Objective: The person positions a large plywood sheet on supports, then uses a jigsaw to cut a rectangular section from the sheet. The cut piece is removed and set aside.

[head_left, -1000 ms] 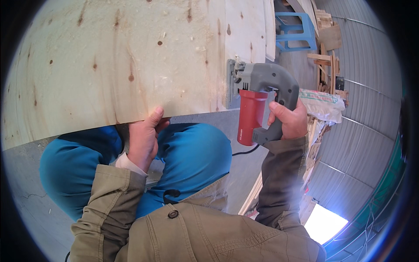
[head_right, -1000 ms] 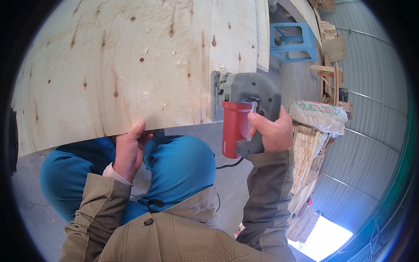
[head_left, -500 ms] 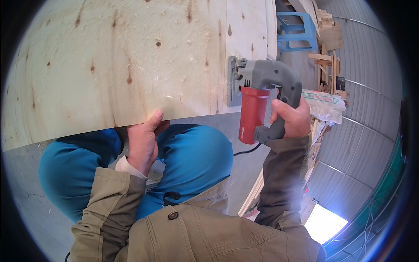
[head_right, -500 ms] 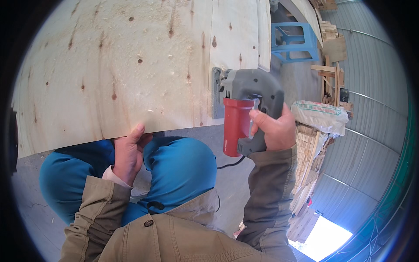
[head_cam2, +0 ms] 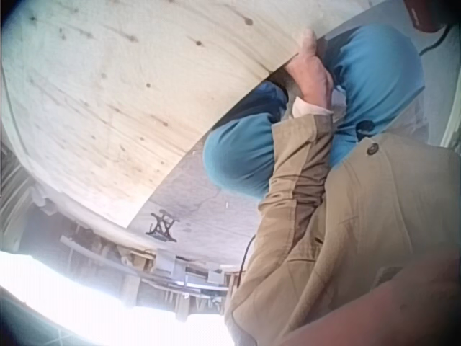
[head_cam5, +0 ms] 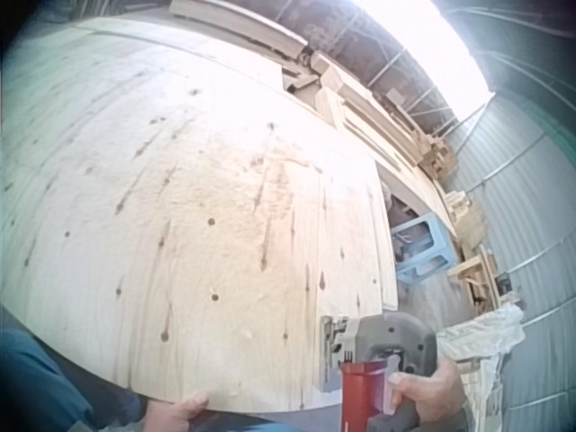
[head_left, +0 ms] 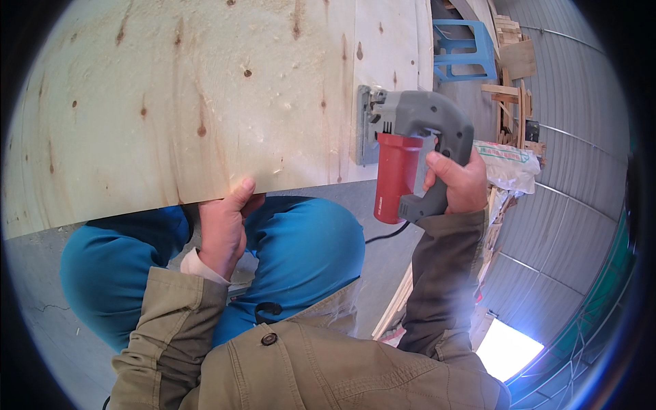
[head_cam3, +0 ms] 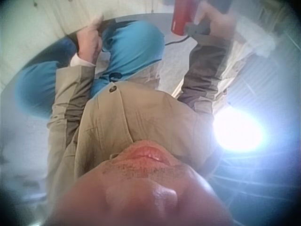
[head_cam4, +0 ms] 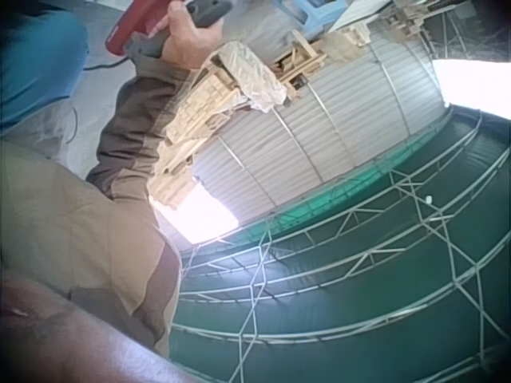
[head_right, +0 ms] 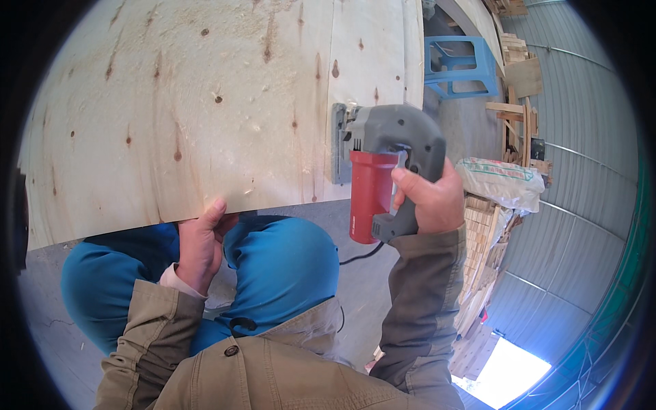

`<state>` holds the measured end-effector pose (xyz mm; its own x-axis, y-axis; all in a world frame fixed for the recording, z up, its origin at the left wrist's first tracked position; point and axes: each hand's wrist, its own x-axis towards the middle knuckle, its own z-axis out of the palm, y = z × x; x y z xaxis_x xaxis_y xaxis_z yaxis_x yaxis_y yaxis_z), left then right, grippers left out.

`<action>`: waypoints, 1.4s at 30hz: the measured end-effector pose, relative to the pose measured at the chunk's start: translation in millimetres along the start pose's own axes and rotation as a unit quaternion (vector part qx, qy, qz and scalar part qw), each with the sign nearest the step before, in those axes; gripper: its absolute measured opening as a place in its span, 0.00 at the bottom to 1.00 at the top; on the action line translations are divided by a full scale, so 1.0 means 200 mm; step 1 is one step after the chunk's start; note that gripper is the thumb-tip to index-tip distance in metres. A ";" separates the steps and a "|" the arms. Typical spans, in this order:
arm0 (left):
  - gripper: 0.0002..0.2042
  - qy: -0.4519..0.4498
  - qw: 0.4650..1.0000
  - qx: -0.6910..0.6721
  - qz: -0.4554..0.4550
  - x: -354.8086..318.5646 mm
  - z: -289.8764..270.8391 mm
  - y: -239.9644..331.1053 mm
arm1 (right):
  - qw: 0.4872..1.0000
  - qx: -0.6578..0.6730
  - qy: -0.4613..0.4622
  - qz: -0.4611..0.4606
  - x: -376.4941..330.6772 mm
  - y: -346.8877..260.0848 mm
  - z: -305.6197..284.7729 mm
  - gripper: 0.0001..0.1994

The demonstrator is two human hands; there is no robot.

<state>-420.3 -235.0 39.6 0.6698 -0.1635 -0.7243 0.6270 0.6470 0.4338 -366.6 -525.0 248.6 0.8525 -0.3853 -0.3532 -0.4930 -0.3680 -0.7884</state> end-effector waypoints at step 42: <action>0.15 -0.016 1.000 -0.001 0.013 0.02 -0.02 -0.03 | 0.999 0.021 0.018 0.036 0.02 -0.07 0.04 0.12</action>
<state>-422.4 -236.6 32.5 0.6979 -0.1706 -0.6955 0.6086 0.6532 0.4505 -354.3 -515.5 254.0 0.8081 -0.4394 -0.3922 -0.5441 -0.3020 -0.7828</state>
